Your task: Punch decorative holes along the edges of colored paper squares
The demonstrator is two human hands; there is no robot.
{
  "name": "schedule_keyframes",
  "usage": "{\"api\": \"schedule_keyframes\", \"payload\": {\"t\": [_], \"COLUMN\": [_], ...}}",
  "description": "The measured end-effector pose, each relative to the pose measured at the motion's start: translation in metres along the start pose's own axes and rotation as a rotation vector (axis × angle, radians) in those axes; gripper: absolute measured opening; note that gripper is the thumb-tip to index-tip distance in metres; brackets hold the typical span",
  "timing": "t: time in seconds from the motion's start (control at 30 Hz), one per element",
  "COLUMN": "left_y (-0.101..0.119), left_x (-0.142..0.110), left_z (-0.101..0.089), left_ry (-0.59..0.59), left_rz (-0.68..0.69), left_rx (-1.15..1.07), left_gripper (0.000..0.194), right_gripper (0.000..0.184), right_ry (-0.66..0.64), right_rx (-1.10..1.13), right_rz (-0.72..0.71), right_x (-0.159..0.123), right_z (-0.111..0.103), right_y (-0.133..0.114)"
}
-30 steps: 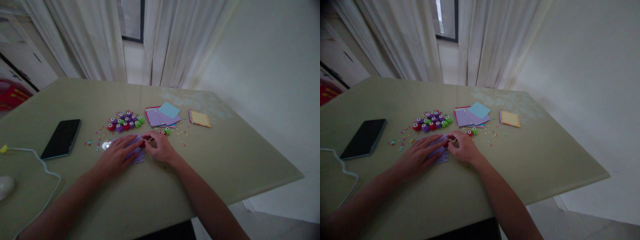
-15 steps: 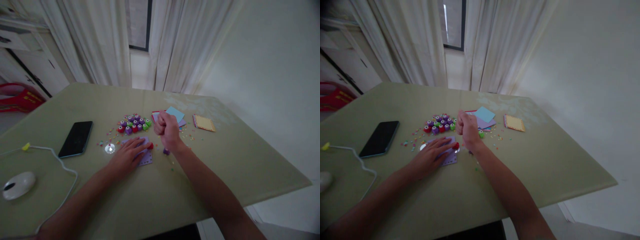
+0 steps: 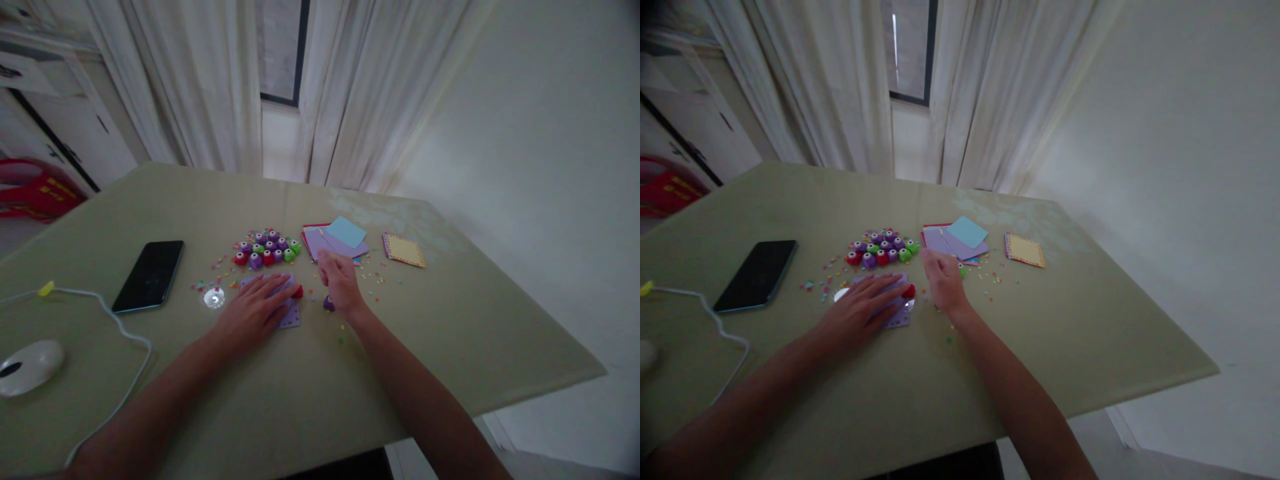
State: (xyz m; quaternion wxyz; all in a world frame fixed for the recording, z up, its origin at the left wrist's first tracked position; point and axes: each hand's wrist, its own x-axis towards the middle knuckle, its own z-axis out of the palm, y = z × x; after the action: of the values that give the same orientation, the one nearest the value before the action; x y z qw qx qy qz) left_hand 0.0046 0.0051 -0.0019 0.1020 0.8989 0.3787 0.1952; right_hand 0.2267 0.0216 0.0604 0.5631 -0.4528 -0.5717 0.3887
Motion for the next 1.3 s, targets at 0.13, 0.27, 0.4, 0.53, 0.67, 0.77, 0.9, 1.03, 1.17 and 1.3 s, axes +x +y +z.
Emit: {"api": "schedule_keyframes", "payload": {"t": [0.13, 0.27, 0.4, 0.53, 0.67, 0.77, 0.9, 1.03, 1.17, 1.3], "left_y": [-0.003, -0.01, -0.013, -0.013, -0.012, -0.011, -0.007, -0.002, 0.004, 0.01], "left_x": [-0.001, -0.002, -0.004, -0.004, -0.004, -0.004, -0.005, -0.005, -0.005, -0.006], "left_z": [-0.004, -0.003, -0.002, -0.002, -0.002, -0.003, -0.005, -0.007, -0.007, -0.007], "left_ry": [0.056, 0.049, -0.011, -0.014, -0.009, -0.026, -0.055, -0.11, -0.131, -0.13], "left_rz": [-0.03, -0.055, -0.081, -0.084, -0.103, -0.109, -0.095, -0.058, -0.011, 0.025], "left_rx": [-0.041, 0.013, 0.043, 0.035, 0.02, 0.023, 0.041, 0.046, 0.024, 0.003], "left_gripper": [0.064, 0.064, 0.061, 0.062, 0.061, 0.062, 0.066, 0.072, 0.073, 0.074], "right_gripper": [0.038, 0.016, 0.012, 0.008, 0.005, 0.008, 0.013, 0.016, 0.021, 0.028], "right_ry": [-0.048, -0.385, -0.407, -0.216, -0.102, -0.143, -0.219, -0.077, -0.024, -0.162], "right_rx": [-0.463, -0.751, -0.903, -0.999, -1.114, -1.127, -1.194, -1.315, -1.287, -1.165], "right_rz": [-0.162, -0.336, -0.338, -0.274, -0.223, -0.261, -0.307, -0.205, -0.243, -0.341], "right_x": [-0.022, -0.028, -0.024, -0.02, -0.021, -0.022, -0.018, -0.013, -0.015, -0.001], "right_z": [-0.006, -0.011, -0.015, -0.022, -0.025, -0.021, -0.022, -0.032, -0.03, -0.002], "right_y": [0.02, 0.028, 0.031, 0.032, 0.033, 0.035, 0.042, 0.049, 0.046, 0.037]}}
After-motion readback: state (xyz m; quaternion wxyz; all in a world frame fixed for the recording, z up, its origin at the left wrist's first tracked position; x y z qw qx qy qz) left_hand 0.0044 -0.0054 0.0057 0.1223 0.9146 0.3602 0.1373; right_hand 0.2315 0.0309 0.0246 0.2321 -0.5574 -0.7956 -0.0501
